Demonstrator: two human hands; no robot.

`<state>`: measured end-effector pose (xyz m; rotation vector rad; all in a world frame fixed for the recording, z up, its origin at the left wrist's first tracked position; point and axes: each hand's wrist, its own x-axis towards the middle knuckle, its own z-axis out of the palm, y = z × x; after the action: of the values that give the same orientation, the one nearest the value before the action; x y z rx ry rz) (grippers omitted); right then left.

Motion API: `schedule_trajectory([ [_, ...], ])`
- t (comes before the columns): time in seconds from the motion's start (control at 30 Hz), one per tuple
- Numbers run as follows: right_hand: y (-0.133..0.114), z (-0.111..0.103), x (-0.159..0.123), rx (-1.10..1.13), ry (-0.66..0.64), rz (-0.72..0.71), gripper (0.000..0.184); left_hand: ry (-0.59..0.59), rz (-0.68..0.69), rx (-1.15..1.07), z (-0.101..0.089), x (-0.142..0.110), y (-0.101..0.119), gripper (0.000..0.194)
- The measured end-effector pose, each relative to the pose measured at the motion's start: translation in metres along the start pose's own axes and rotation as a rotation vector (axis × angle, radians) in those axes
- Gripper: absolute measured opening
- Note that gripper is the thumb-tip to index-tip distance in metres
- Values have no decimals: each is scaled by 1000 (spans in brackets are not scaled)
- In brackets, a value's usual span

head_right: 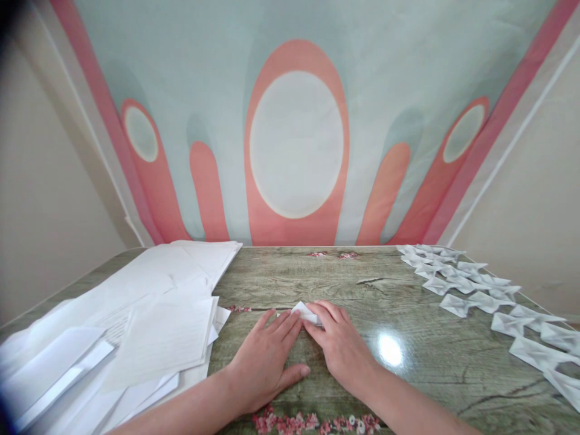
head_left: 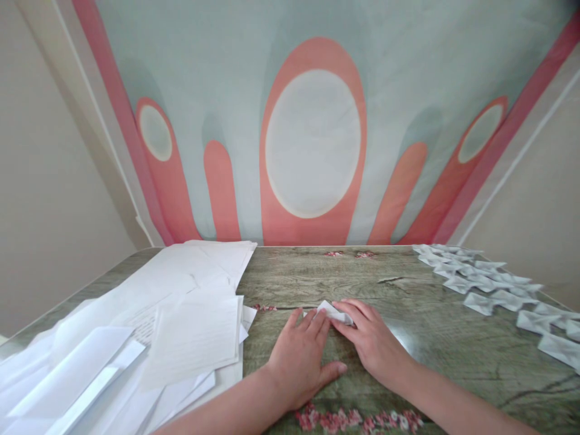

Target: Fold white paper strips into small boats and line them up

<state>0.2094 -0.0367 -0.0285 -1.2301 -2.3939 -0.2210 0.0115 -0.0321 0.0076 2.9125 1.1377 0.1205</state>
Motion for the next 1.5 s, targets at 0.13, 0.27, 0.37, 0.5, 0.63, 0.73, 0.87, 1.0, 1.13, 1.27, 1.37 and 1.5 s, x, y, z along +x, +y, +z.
schedule_trajectory([
  [0.13,-3,-2,0,-81,-77,27,34,-25,-8,-16,-4,1,0,69],
  [0.27,-4,-6,0,-141,-119,59,33,-30,-5,-17,-6,1,0,69],
  [0.37,-2,-11,-1,-173,-147,83,30,-35,2,-9,-4,1,-1,70],
  [0.5,-3,-18,0,-225,-166,100,27,-38,9,8,-4,1,-1,70],
  [0.63,-6,-21,-2,-234,-118,80,25,-41,6,33,-5,1,0,69],
  [0.73,-7,-25,-3,-117,-68,77,30,-29,5,42,-4,0,0,70],
  [0.87,2,-24,-2,149,-15,210,33,-16,2,36,-3,0,-1,71],
  [1.0,18,-10,1,493,41,484,28,-19,5,32,-4,-1,0,70],
  [1.13,26,2,7,784,-38,606,31,-16,12,35,-2,0,0,70],
  [1.27,26,7,10,840,-80,629,34,-1,15,44,4,0,-2,73],
  [1.37,24,7,10,823,-81,621,33,-3,17,49,5,0,-2,73],
  [1.5,23,3,10,806,-98,594,32,-17,11,55,3,0,0,72],
])
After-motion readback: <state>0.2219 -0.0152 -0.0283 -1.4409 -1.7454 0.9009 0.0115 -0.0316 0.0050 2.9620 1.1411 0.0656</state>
